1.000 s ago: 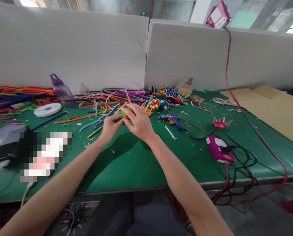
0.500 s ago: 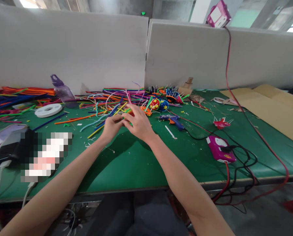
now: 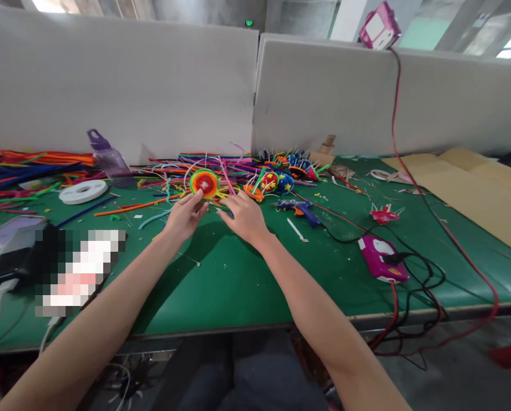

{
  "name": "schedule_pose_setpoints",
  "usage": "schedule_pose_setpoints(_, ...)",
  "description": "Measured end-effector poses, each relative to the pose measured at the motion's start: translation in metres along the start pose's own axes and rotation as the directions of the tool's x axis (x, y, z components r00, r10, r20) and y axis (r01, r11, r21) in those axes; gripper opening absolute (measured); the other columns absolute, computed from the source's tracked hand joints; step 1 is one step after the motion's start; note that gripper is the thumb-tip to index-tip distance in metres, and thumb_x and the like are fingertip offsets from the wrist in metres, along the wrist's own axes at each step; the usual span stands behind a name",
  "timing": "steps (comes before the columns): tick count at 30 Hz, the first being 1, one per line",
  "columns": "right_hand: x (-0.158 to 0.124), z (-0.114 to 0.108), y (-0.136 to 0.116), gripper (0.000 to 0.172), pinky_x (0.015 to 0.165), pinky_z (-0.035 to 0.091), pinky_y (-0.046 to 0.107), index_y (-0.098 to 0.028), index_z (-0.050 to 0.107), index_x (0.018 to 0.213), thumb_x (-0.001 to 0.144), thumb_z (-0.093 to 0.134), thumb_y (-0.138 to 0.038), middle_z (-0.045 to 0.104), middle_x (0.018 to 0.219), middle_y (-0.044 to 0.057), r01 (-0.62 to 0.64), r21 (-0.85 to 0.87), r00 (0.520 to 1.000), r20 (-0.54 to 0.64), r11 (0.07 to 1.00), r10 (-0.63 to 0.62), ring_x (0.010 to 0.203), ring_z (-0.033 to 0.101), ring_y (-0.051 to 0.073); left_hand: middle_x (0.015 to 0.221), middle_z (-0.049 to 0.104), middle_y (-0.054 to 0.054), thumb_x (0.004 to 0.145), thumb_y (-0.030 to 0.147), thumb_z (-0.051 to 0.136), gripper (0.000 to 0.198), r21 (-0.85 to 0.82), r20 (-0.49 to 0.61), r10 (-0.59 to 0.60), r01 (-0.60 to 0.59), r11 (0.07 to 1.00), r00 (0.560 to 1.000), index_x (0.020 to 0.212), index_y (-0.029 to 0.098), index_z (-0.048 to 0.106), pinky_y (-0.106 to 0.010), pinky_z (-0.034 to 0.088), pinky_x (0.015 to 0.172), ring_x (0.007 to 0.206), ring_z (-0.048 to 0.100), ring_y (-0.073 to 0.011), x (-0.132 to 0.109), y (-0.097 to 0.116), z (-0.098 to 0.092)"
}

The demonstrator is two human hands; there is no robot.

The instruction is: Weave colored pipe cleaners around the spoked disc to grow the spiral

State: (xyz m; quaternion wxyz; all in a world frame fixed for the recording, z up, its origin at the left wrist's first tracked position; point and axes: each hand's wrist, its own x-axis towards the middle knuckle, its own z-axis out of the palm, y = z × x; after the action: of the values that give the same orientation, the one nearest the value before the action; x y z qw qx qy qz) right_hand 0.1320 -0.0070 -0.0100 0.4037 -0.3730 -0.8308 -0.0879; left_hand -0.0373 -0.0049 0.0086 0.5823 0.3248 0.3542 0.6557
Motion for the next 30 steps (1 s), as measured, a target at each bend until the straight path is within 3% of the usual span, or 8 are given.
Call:
schedule_pose_setpoints(5,-0.001,0.006,0.004,0.021,0.083,0.049,0.040,-0.019,0.073,0.098,0.093,0.053,-0.019,0.074,0.090,0.008,-0.026,-0.003,0.996,0.083,1.000,0.026,0.091,0.060,0.024,0.067,0.067,0.003,0.059,0.023,0.086,0.021,-0.006,-0.002,-0.029,0.029,1.000,1.000,0.064,0.017,0.067,-0.021,0.054,0.065,0.059,0.058,-0.0059,-0.001,0.000,0.001)
schedule_pose_setpoints(11,0.003,-0.005,0.008,0.024,0.082,0.047,0.040,-0.018,0.073,0.095,0.095,0.049,-0.019,0.073,0.090,0.009,-0.029,-0.081,1.000,0.006,0.996,0.029,0.087,0.060,0.024,0.065,0.067,0.003,0.062,0.021,0.085,0.019,0.024,-0.033,-0.062,0.063,0.998,0.998,0.066,0.017,0.067,-0.022,0.052,0.063,0.058,0.060,-0.0070,-0.001,-0.003,-0.001)
schedule_pose_setpoints(18,0.003,-0.007,0.009,0.025,0.079,0.047,0.038,-0.017,0.071,0.095,0.096,0.046,-0.019,0.070,0.088,0.010,-0.039,-0.099,0.999,-0.016,0.994,0.037,0.087,0.062,0.024,0.068,0.068,0.001,0.063,0.026,0.084,0.019,0.128,0.002,-0.014,0.013,0.992,1.000,0.068,0.015,0.069,-0.022,0.051,0.060,0.061,0.062,-0.0089,-0.001,-0.005,-0.001)
schedule_pose_setpoints(27,0.001,-0.008,0.009,0.023,0.077,0.049,0.035,-0.017,0.070,0.093,0.095,0.046,-0.017,0.070,0.090,0.010,-0.065,-0.070,0.997,-0.038,0.995,0.063,0.088,0.063,0.022,0.055,0.053,0.006,0.063,0.015,0.083,0.023,0.075,0.047,-0.066,0.062,0.995,0.997,0.059,0.015,0.061,-0.019,0.054,0.065,0.054,0.053,-0.0041,0.000,-0.004,-0.001)
schedule_pose_setpoints(30,0.002,-0.008,0.010,0.024,0.078,0.048,0.035,-0.018,0.070,0.093,0.095,0.046,-0.017,0.070,0.090,0.009,-0.058,-0.075,0.998,-0.033,0.995,0.056,0.087,0.062,0.022,0.058,0.056,0.005,0.066,0.015,0.082,0.020,0.076,0.051,-0.070,0.066,0.995,0.996,0.062,0.015,0.063,-0.021,0.055,0.067,0.056,0.055,-0.0051,-0.001,-0.003,0.000)
